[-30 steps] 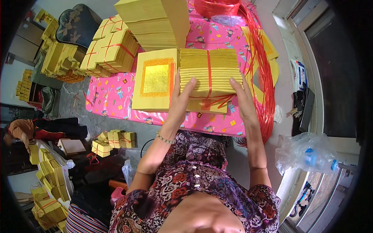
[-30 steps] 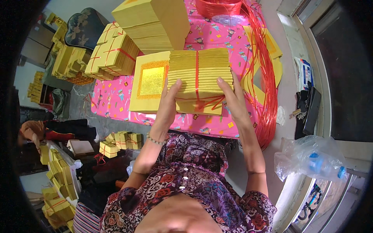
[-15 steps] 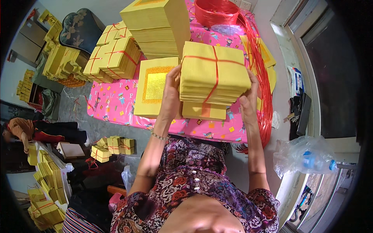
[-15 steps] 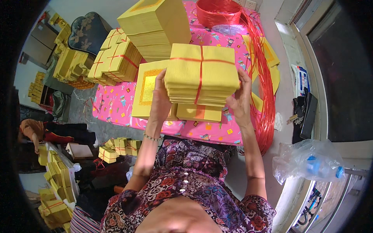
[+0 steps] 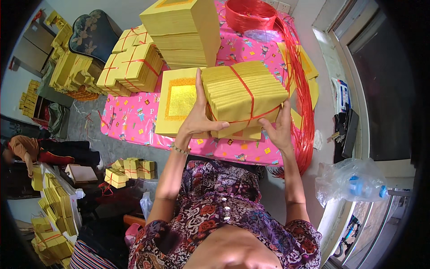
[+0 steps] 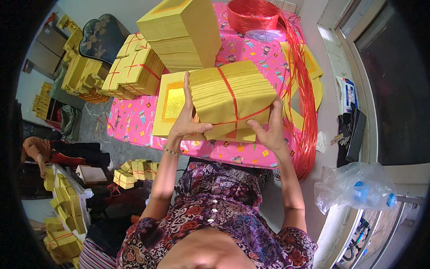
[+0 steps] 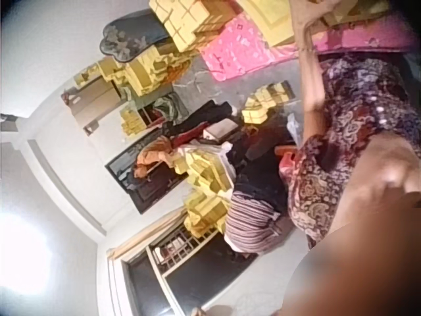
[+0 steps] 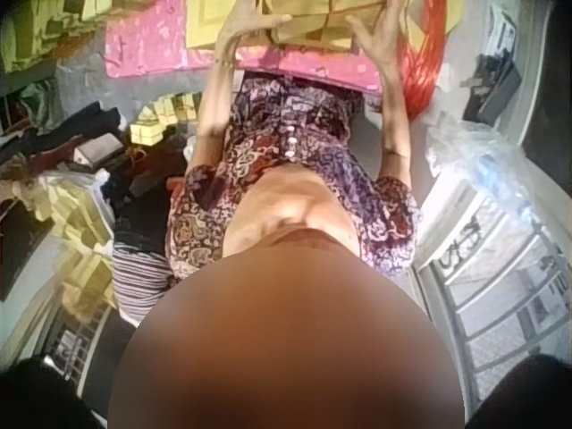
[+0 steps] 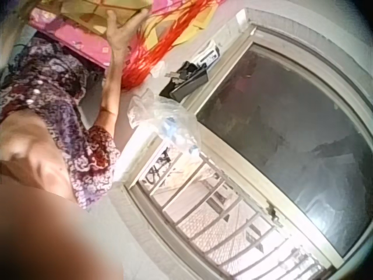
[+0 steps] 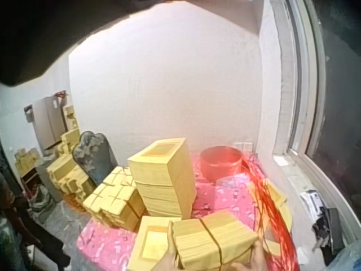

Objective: Tying bundles of joss paper with red ribbon and applying foil squares.

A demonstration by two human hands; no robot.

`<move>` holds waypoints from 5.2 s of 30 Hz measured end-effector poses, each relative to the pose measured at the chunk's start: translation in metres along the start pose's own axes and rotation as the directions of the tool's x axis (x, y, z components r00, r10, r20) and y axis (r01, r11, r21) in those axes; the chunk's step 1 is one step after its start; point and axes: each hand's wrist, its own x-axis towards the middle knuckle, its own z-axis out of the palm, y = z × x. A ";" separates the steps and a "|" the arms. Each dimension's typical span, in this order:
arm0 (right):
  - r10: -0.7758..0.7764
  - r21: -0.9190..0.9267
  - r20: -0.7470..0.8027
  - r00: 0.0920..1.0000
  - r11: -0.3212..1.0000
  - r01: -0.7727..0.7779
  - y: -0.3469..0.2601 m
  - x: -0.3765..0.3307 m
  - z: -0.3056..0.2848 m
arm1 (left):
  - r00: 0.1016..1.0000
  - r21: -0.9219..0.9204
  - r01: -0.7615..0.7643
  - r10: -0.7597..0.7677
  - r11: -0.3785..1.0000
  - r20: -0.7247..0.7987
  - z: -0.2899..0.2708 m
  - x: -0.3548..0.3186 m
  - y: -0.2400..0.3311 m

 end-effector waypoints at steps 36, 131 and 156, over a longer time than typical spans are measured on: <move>0.493 0.197 -0.032 0.870 0.856 -0.478 0.000 0.060 -0.008 | 0.919 0.053 -0.011 0.031 0.999 -0.394 0.069 -0.002 -0.005; 0.063 -0.642 0.417 0.907 0.727 0.244 0.014 -0.035 -0.004 | 0.298 -0.176 -0.086 -0.143 0.981 -0.944 -0.290 -0.164 -0.029; 0.109 -0.547 0.237 0.965 0.836 0.040 0.044 -0.035 0.007 | 0.988 0.800 -0.146 0.124 0.582 0.089 0.029 -0.048 -0.054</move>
